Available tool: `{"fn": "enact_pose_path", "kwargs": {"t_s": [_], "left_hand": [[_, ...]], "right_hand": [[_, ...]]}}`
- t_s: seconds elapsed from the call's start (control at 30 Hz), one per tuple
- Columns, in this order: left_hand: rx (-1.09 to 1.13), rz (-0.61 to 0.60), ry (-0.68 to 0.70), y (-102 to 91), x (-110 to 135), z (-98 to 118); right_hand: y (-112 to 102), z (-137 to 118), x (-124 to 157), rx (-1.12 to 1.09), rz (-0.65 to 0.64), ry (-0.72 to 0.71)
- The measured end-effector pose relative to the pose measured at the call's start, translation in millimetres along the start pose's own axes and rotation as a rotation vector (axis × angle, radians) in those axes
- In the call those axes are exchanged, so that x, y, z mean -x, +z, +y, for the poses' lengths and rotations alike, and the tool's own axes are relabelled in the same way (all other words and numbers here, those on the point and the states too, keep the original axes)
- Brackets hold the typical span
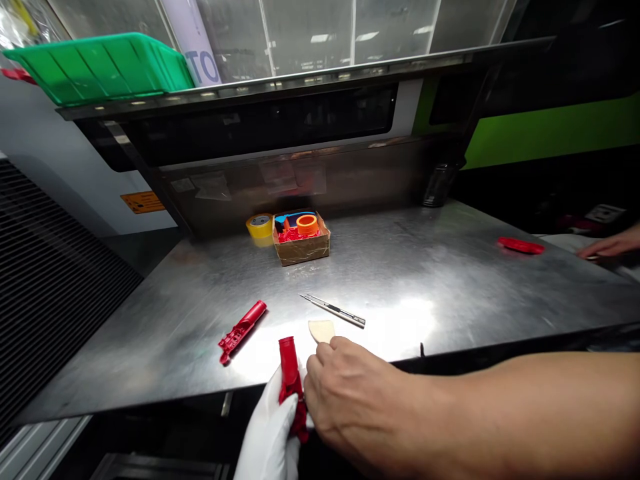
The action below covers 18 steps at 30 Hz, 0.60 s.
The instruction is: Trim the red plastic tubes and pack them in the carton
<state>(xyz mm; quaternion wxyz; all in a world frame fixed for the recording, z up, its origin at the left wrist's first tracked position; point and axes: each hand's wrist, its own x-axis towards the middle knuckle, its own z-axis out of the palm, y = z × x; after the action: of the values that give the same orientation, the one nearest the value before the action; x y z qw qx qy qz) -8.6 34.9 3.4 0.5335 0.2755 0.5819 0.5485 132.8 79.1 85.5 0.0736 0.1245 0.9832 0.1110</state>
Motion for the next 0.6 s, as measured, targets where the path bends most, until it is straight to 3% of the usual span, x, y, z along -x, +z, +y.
{"fn": "enact_pose_path", "kwargs": {"t_s": [0.2, 0.4, 0.6], "left_hand": [[0.284, -0.079, -0.154, -7.6, 4, 0], [0.365, -0.024, -0.196, -6.6, 5, 9], [0.336, 0.019, -0.207, -7.2, 6, 13]], "right_hand": [[29, 5, -2, -0.060, 0.205, 0.006], [22, 1, -4, -0.005, 0.235, 0.151], [20, -1, -4, -0.014, 0.235, 0.176]]}}
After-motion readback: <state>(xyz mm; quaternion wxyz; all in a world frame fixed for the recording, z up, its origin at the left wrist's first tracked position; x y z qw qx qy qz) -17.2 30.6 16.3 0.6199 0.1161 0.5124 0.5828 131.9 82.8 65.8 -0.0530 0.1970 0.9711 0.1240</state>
